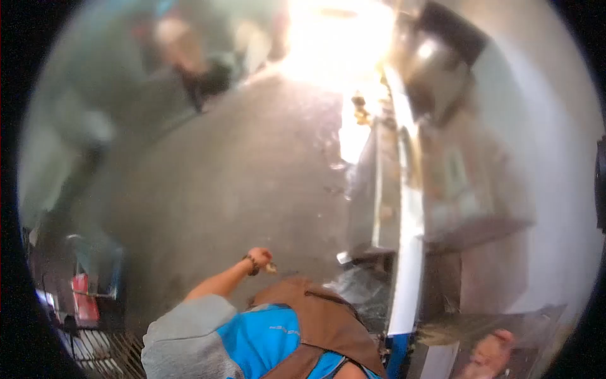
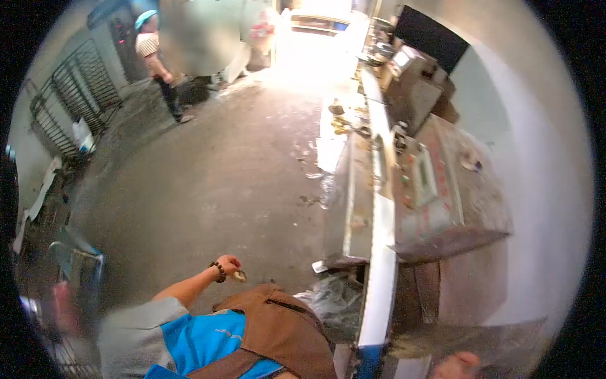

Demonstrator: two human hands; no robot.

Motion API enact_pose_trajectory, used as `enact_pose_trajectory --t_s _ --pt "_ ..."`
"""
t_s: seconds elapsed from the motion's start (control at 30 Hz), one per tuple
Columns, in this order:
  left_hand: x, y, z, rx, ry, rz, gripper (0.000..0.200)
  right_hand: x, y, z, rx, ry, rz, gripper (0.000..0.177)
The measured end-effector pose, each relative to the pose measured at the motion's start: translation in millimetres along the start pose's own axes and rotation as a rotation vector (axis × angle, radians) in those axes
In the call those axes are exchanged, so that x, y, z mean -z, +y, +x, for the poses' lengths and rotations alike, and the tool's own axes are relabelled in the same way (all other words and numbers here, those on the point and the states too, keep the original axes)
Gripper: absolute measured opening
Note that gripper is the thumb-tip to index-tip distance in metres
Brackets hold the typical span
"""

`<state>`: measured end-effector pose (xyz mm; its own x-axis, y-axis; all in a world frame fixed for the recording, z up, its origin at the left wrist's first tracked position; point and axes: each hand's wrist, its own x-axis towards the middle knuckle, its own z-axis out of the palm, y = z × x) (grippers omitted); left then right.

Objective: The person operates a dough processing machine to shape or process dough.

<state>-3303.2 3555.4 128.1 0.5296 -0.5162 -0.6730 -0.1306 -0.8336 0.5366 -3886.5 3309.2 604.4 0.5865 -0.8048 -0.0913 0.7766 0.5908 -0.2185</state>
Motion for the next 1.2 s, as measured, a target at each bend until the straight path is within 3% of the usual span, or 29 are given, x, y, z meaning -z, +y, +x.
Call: enact_pose_trajectory --t_s 0.07,0.1,0.13,0.17,0.23,0.3,0.4,0.47,0.57,0.63,0.67,0.77,0.83,0.93,0.97,1.03,1.07,1.2 --pt "31.6 -16.8 5.0 -0.02 0.042 -0.029 0.027 31.5 95.9 84.0 0.263 0.434 -1.106 0.028" --pt "49.9 -22.2 -2.7 0.006 0.077 -0.033 0.026 55.2 133.0 122.4 0.189 0.126 -1.218 0.027" --pt "67.8 -26.2 -6.4 0.025 0.103 -0.028 0.024 68.7 173.3 151.6 0.111 0.208 -1.21 0.03" --pt "82.9 -35.5 -7.8 0.038 0.083 -0.007 0.024 57.8 213.5 182.1 -0.114 0.255 -1.125 0.029" --pt "103.3 -74.2 -20.7 0.149 0.172 -0.231 0.024 92.2 263.7 227.2 -0.354 0.078 -1.155 0.029" --pt "119.5 -105.8 -34.5 0.21 0.203 -0.261 0.023 109.3 300.0 267.1 -0.559 0.243 -1.142 0.035" --pt "130.8 -146.0 -29.5 0.276 0.341 -0.317 0.02 115.2 332.5 320.5 -0.595 0.275 -1.206 0.04" --pt "122.2 -168.8 -31.1 0.328 0.384 -0.318 0.018 108.8 350.3 363.4 -0.53 0.164 -1.19 0.039" --pt "105.3 -175.0 -21.5 0.384 0.463 -0.434 0.016 86.8 379.0 444.2 -0.512 0.08 -1.077 0.038" --pt "100.8 -167.9 -3.7 0.322 0.498 -0.522 0.015 83.8 397.0 505.9 -0.561 0.037 -1.175 0.037" --pt "110.5 -162.5 7.8 0.377 0.467 -0.639 0.014 84.3 413.8 531.2 -0.595 -0.016 -1.269 0.036" --pt "145.1 -90.7 45.0 0.456 0.468 -0.534 0.013 100.7 450.8 630.2 -0.709 0.016 -1.223 0.031" --pt "160.8 -96.2 76.4 0.482 0.448 -0.463 0.013 119.6 477.1 685.6 -0.718 0.025 -1.233 0.027" --pt "202.8 -77.1 101.8 0.52 0.322 -0.329 0.016 134.1 504.3 759.0 -0.728 0.197 -1.411 0.027" --pt "222.8 -76.9 131.2 0.515 0.321 -0.334 0.016 133.9 512.9 777.9 -0.766 0.265 -1.406 0.028" --pt "239.7 -77.4 124.7 0.409 0.375 -0.673 0.016 141.1 508.4 798.0 -0.819 0.271 -1.372 0.029" --pt "268.2 -39.7 137.1 0.417 0.416 -0.429 0.015 139.1 512.6 816.9 -0.842 0.262 -1.355 0.03" --pt "316.9 -0.6 199.4 0.447 0.387 -0.611 0.015 133.0 521.6 885.1 -0.841 0.261 -1.349 0.032"
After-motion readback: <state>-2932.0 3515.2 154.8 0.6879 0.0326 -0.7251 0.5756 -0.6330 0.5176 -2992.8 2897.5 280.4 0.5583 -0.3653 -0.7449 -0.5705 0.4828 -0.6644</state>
